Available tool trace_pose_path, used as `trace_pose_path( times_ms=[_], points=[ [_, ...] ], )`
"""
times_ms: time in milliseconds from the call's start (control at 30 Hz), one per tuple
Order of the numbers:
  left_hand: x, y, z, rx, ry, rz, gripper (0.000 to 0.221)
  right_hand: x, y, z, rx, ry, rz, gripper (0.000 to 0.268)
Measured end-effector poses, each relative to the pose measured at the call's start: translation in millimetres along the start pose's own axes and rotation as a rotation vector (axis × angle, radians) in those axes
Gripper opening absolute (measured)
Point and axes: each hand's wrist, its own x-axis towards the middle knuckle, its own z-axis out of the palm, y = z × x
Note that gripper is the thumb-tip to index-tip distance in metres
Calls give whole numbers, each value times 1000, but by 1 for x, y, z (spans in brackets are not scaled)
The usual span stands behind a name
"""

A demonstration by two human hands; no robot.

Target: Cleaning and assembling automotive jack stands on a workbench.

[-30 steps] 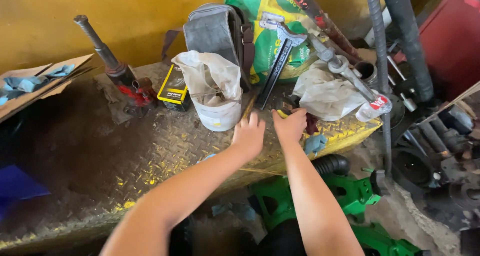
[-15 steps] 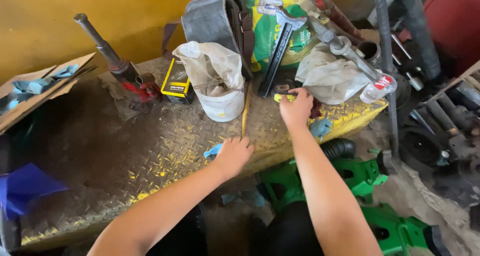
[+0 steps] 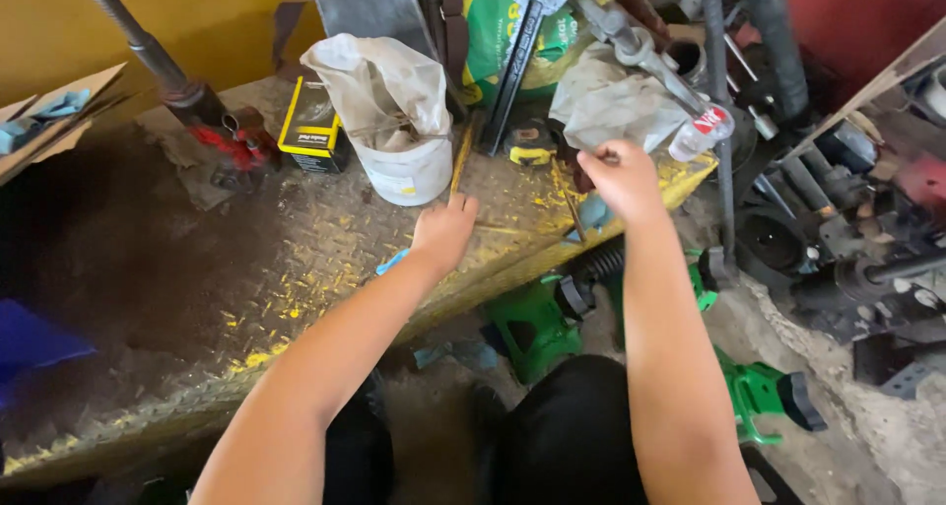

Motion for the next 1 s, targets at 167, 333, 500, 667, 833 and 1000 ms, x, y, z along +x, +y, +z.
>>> trace_pose_path(
  times_ms=[167, 333, 500, 667, 833, 1000],
  points=[
    [-9, 7, -23, -76, -100, -55, 40, -87, -45, -37, -73, -63, -151, 43],
    [-59, 25, -95, -159, -306, -104, 68, -210, 27, -17, 315, 8, -218, 36],
    [-130, 28, -162, -82, -579, -38, 35, -306, 185, 16, 212, 273, 38, 31],
    [-188, 9, -186, -226, -515, -115, 33, -299, 169, 34, 215, 187, 257, 40],
    [-196, 4, -206, -321, -533, -275, 66, -243, 191, 77, 230, 136, 172, 87],
    [-213, -17, -196, -398, -492, -244, 67, -207, 224, 122, 76, 145, 104, 65]
  ],
)
